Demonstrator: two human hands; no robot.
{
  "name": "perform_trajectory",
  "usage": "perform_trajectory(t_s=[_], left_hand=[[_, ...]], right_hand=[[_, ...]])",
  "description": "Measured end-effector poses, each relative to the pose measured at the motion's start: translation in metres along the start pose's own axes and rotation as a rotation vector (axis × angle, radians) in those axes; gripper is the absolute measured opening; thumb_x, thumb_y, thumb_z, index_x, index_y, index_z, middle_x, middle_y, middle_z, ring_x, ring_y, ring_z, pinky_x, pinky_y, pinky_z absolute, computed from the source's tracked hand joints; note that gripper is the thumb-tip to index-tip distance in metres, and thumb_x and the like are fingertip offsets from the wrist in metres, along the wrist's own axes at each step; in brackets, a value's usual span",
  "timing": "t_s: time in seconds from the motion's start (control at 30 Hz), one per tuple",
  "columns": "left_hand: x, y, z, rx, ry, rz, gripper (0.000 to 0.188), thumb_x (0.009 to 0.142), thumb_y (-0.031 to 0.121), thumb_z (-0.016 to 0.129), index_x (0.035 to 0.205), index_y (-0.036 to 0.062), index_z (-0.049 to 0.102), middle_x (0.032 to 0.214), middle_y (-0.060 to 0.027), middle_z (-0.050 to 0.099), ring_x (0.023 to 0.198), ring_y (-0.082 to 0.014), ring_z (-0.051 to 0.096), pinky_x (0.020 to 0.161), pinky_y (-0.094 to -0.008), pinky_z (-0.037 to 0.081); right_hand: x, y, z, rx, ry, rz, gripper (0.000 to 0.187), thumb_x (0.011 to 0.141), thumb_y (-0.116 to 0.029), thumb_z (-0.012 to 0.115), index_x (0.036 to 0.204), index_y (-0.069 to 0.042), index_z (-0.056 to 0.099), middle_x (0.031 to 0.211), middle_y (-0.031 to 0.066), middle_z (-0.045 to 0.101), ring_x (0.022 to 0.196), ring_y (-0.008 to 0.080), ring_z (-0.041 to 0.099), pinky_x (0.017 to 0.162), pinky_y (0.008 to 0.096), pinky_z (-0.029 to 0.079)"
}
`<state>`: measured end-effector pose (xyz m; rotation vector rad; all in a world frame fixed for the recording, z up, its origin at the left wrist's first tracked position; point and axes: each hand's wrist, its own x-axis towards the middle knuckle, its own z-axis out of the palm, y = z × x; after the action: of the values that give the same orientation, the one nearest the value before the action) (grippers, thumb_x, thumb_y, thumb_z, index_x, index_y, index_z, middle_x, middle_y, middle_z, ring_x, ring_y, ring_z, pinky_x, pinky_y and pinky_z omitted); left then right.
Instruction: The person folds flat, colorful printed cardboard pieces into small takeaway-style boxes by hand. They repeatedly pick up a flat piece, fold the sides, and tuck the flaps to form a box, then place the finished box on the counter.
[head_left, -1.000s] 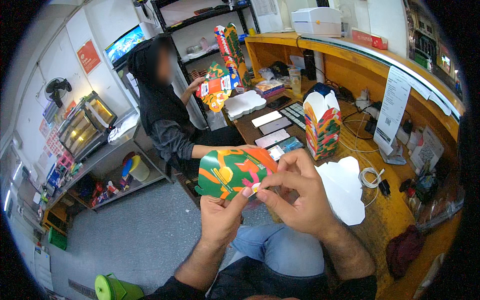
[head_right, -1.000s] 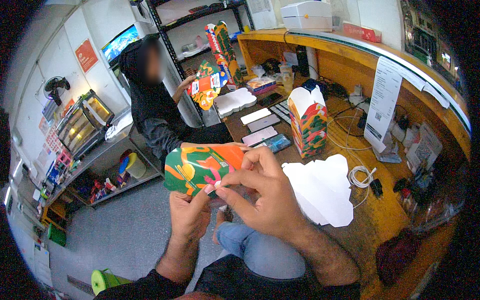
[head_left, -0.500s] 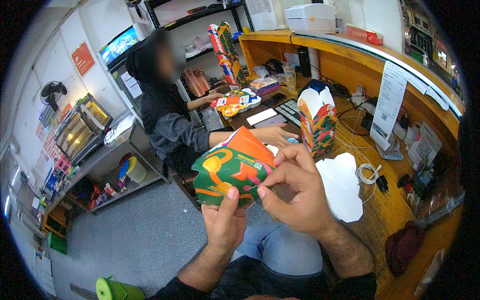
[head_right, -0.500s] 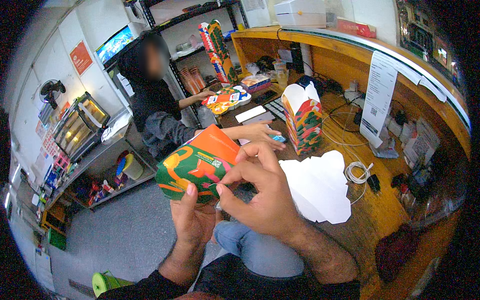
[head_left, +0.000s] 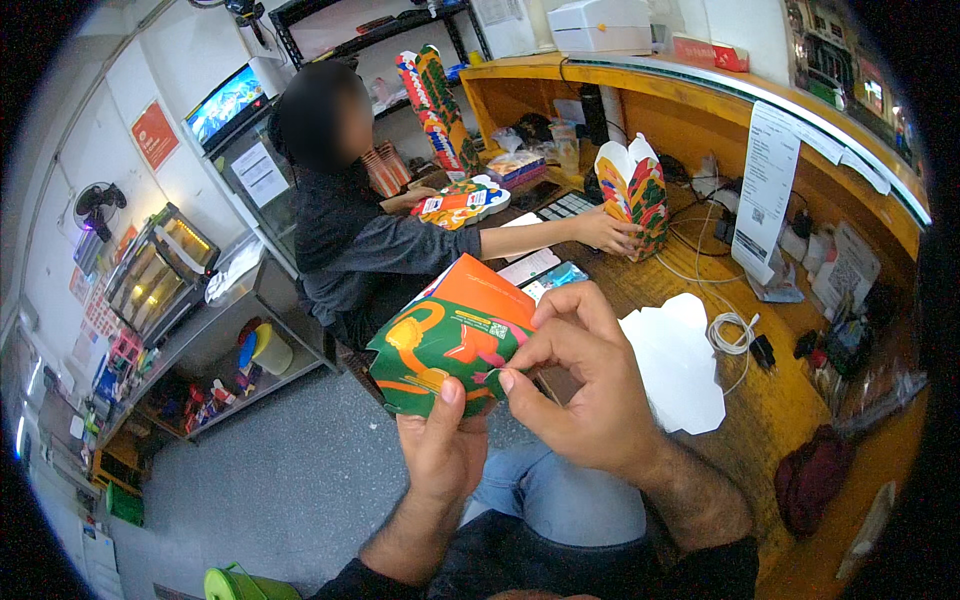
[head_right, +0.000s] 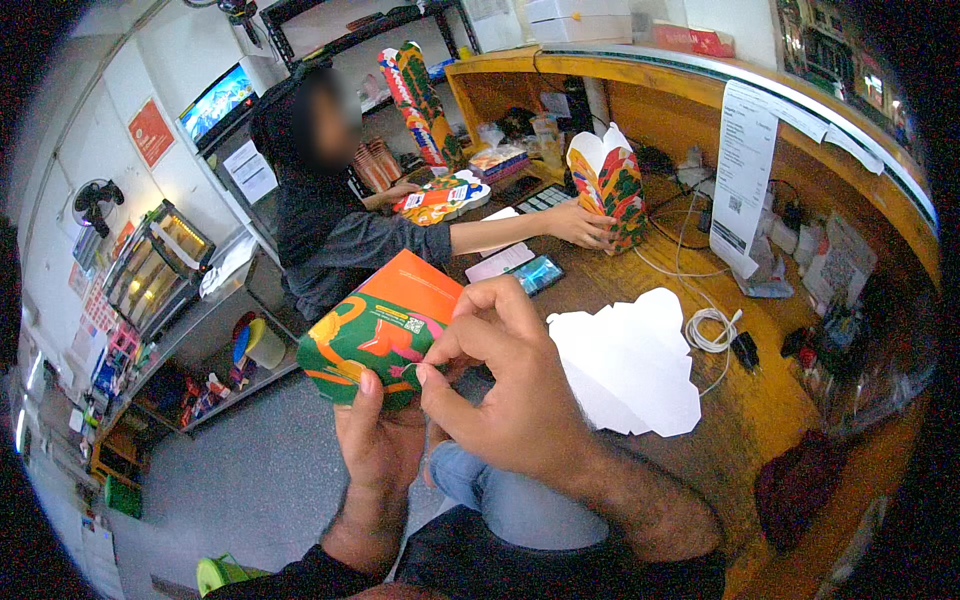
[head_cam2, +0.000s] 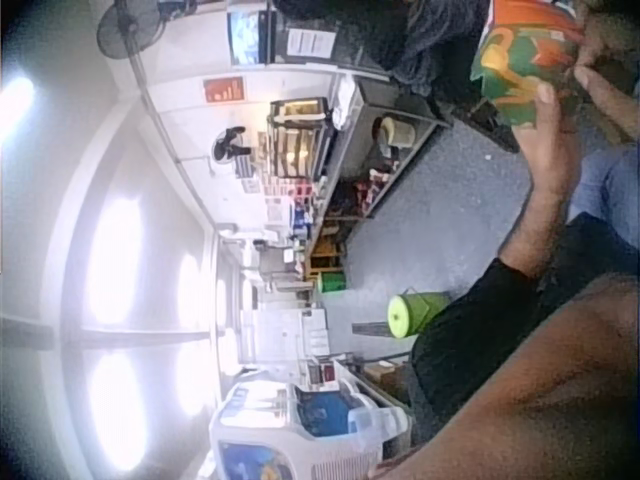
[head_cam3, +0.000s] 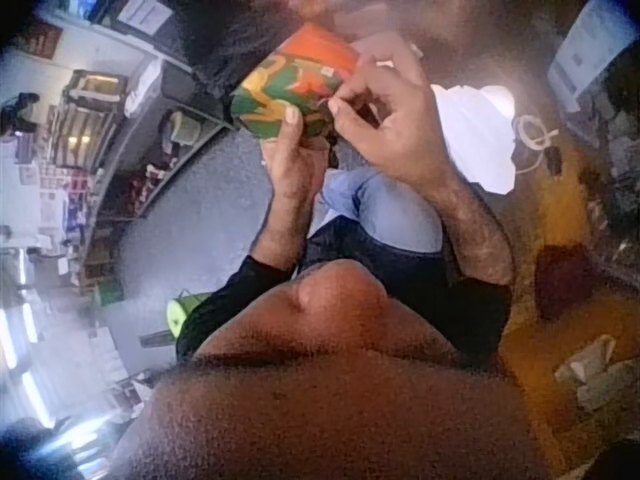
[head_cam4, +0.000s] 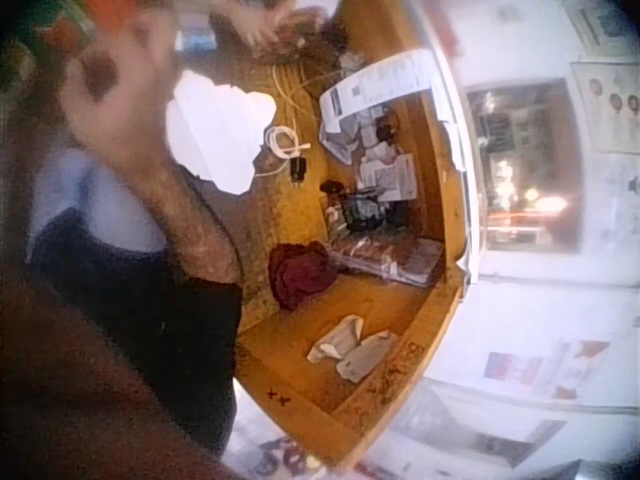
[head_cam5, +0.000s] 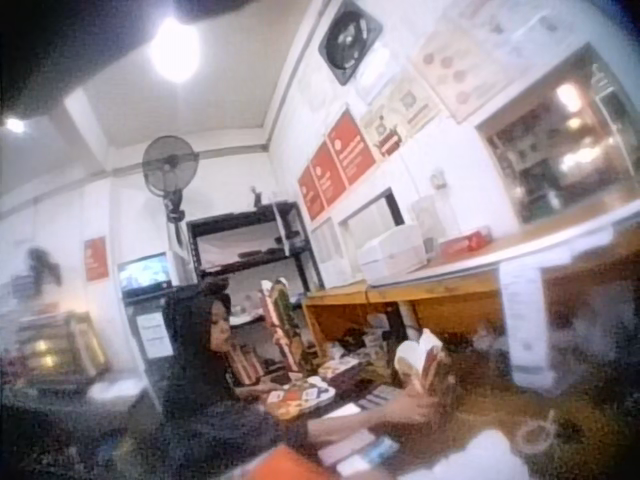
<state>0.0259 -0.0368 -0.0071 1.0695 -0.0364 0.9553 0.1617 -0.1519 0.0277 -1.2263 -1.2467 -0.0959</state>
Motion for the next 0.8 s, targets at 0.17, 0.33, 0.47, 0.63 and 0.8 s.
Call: perform_trajectory(t_s=[0.17,0.33,0.47,0.63,0.8], left_hand=[[0.005,0.006,0.008,-0.023,-0.007,-0.056,0.053,0.112,0.024,0.059,0.158,0.0045,0.042,0.152,-0.0157,0.06,0.14,-0.0313,0.061,0.12,-0.0508,0.048],[0.007,0.004,0.012,-0.096,0.04,-0.035,0.05,0.11,0.017,0.064,0.155,0.0028,0.046,0.15,-0.0164,0.061,0.137,-0.0311,0.063,0.116,-0.0508,0.053],[0.006,0.001,0.0,0.045,0.001,0.011,0.053,0.11,0.021,0.063,0.157,0.0061,0.043,0.151,-0.0142,0.06,0.14,-0.0302,0.06,0.119,-0.0503,0.048],[0.005,0.004,-0.006,0.24,-0.035,0.069,0.053,0.108,0.017,0.068,0.155,0.0045,0.047,0.149,-0.0129,0.062,0.139,-0.03,0.06,0.12,-0.0507,0.046],[0.005,0.007,-0.01,0.275,-0.04,0.096,0.036,0.109,0.011,0.067,0.142,-0.0019,0.06,0.137,-0.0133,0.07,0.125,-0.023,0.067,0.11,-0.0411,0.054]], right_hand=[[0.003,0.002,0.001,-0.053,0.058,-0.079,0.015,0.081,-0.007,0.08,0.088,-0.003,0.068,0.11,0.0152,0.056,0.1,0.0255,0.063,0.081,0.0347,0.056],[0.001,0.012,0.007,0.05,0.119,-0.059,0.017,0.079,-0.005,0.081,0.088,-0.002,0.066,0.11,0.0154,0.056,0.094,0.0229,0.063,0.078,0.0329,0.055],[0.003,0.004,0.003,-0.023,0.083,-0.08,0.016,0.082,-0.004,0.082,0.088,-0.001,0.068,0.11,0.0153,0.056,0.097,0.0246,0.063,0.083,0.0354,0.054],[0.005,0.001,-0.003,-0.003,0.014,-0.03,0.014,0.086,-0.005,0.085,0.091,-0.002,0.073,0.106,0.0129,0.059,0.102,0.027,0.062,0.09,0.039,0.052],[0.003,0.002,-0.001,0.047,-0.013,0.051,0.015,0.085,-0.006,0.09,0.093,-0.003,0.077,0.102,0.0079,0.06,0.096,0.0191,0.063,0.079,0.0306,0.053]])
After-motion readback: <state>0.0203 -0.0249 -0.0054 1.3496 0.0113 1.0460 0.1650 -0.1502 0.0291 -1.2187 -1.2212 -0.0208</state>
